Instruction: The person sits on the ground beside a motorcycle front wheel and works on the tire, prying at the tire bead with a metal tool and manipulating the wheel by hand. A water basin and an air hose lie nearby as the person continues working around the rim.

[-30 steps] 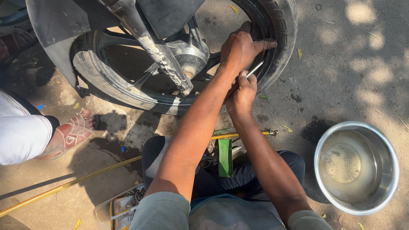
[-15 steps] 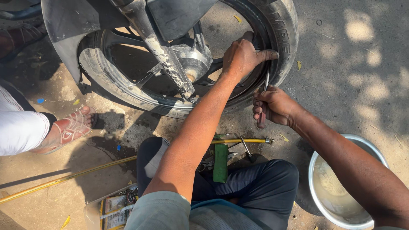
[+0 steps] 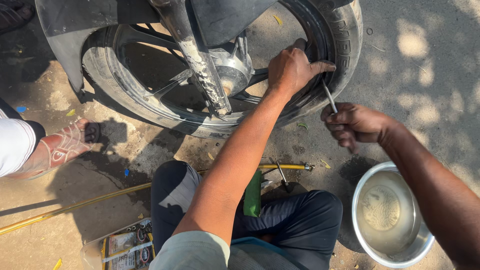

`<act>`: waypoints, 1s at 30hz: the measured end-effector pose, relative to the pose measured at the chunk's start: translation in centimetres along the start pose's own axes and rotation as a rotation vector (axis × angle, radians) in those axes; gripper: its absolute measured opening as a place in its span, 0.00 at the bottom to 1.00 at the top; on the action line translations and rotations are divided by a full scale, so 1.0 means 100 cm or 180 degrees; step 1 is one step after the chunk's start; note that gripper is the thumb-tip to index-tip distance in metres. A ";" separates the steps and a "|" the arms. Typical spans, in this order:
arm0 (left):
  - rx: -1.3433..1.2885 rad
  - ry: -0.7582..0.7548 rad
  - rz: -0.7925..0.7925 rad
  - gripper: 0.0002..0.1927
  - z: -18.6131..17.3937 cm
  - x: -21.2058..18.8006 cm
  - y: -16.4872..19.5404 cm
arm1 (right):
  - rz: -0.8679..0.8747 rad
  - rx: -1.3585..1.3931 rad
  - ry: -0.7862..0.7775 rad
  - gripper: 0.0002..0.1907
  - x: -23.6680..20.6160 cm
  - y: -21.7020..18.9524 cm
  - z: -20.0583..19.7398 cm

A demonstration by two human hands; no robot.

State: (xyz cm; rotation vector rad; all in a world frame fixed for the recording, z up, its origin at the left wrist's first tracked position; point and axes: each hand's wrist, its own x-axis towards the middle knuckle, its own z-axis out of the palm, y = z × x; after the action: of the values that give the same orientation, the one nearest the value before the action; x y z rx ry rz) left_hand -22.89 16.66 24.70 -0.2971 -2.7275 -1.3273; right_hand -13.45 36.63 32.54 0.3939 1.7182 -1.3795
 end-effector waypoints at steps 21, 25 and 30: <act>0.0019 0.0768 0.0467 0.50 0.007 -0.008 -0.008 | -0.1701 -0.2517 0.2684 0.14 0.090 0.204 0.050; 0.0501 0.1792 0.1512 0.43 0.032 -0.070 -0.047 | -0.1735 -0.2841 0.2314 0.15 0.039 0.214 0.051; -0.0511 -0.0299 0.0551 0.41 0.070 -0.131 -0.097 | -0.0808 -0.3696 0.2349 0.16 -0.025 0.164 0.027</act>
State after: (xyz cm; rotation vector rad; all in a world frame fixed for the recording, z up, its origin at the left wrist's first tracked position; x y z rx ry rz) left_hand -12.19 14.56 10.71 -0.6085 -2.6002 -1.5201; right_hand 0.69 40.33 24.21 -0.0129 2.8985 -0.1534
